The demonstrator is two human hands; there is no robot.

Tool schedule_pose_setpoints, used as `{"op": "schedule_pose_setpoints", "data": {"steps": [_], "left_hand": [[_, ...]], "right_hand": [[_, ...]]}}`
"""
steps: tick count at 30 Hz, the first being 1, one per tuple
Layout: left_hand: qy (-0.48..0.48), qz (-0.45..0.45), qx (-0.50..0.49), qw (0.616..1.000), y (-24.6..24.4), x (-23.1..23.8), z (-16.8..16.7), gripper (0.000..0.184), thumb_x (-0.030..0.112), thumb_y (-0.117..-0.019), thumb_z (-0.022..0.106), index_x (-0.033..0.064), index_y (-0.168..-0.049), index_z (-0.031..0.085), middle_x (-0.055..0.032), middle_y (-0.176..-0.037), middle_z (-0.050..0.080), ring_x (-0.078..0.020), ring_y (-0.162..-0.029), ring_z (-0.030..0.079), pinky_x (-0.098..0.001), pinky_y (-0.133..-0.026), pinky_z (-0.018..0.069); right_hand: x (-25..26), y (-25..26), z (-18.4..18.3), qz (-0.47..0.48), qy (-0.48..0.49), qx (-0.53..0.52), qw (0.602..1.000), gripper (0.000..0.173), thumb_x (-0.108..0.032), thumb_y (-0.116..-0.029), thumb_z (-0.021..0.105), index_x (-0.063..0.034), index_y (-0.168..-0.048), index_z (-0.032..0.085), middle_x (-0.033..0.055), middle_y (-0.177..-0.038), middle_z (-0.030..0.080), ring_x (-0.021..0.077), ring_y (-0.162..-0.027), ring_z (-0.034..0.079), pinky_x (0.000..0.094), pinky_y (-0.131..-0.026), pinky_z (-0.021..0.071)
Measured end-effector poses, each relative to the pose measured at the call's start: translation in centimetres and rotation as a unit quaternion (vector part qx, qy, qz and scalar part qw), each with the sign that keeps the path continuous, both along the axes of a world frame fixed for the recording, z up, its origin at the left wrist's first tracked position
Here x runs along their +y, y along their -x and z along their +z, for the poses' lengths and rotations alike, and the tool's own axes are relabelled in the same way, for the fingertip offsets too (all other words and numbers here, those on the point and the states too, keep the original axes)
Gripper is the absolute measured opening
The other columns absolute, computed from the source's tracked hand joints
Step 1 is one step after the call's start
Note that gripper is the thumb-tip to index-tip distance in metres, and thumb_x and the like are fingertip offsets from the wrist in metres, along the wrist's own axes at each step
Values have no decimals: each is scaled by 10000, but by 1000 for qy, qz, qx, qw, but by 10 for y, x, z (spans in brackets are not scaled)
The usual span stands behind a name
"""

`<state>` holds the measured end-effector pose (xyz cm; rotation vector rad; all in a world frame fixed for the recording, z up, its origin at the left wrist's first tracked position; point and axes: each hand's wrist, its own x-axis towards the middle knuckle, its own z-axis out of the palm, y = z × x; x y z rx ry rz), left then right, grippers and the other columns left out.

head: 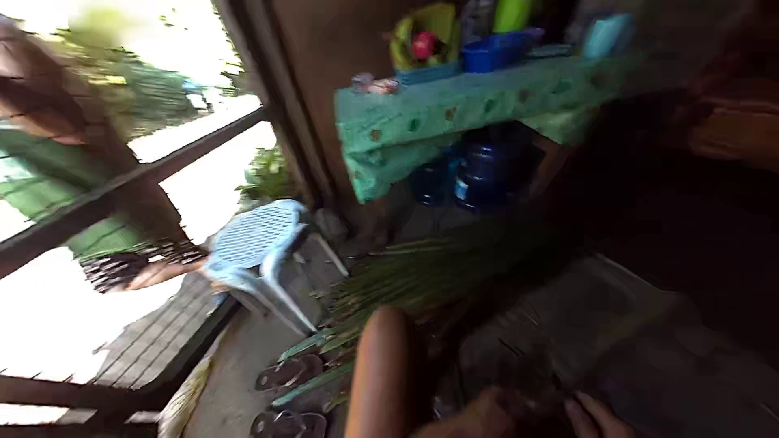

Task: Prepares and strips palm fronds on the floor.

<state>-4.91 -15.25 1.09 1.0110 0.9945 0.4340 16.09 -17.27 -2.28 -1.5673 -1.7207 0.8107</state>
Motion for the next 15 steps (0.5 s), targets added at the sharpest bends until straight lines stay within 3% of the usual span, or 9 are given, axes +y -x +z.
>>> {"op": "schedule_pose_setpoints", "data": {"steps": [2,4,6,9,12,15], "left_hand": [[30,-13,-14,999,3,2,2,282,236,-1119,404,33,-1164,594,43,-757,541,-23,-555,460,-198,-514,421],[49,-14,-20,999,5,0,-1,260,231,-1117,388,72,-1075,590,76,-661,503,-4,-492,438,-168,-460,398],[51,-12,-19,998,5,-1,-2,266,216,-1113,366,86,-1045,587,80,-639,500,-5,-479,444,-166,-449,399],[46,6,-23,999,2,1,-4,287,202,-1116,339,96,-981,569,76,-604,505,-6,-464,450,-166,-443,403],[45,10,-28,999,-3,6,-3,280,192,-1116,332,93,-977,553,74,-598,500,-5,-461,453,-160,-445,402],[38,15,-31,999,-9,6,-7,255,172,-1101,341,85,-992,554,62,-621,517,-15,-468,462,-169,-448,410]], "right_hand": [[4,10,7,-87,-9,-2,996,339,-158,-1036,539,111,-1186,681,247,-944,715,279,-810,697,474,-807,572],[8,10,1,-161,1,17,987,346,-199,-1047,519,67,-1187,690,170,-837,678,212,-687,620,434,-698,543],[9,2,0,-191,26,61,979,343,-211,-1061,501,41,-1195,692,105,-786,647,149,-640,569,371,-655,518],[1,-1,8,-112,58,166,978,332,-197,-1027,482,25,-1159,691,-63,-681,558,-15,-558,491,181,-544,451],[-13,11,21,-9,129,216,968,386,-205,-1003,502,34,-1273,637,-62,-707,574,-8,-574,507,187,-550,452],[-21,19,21,16,139,181,974,344,-203,-995,540,31,-1216,663,-6,-737,605,43,-610,529,252,-594,471]]}}
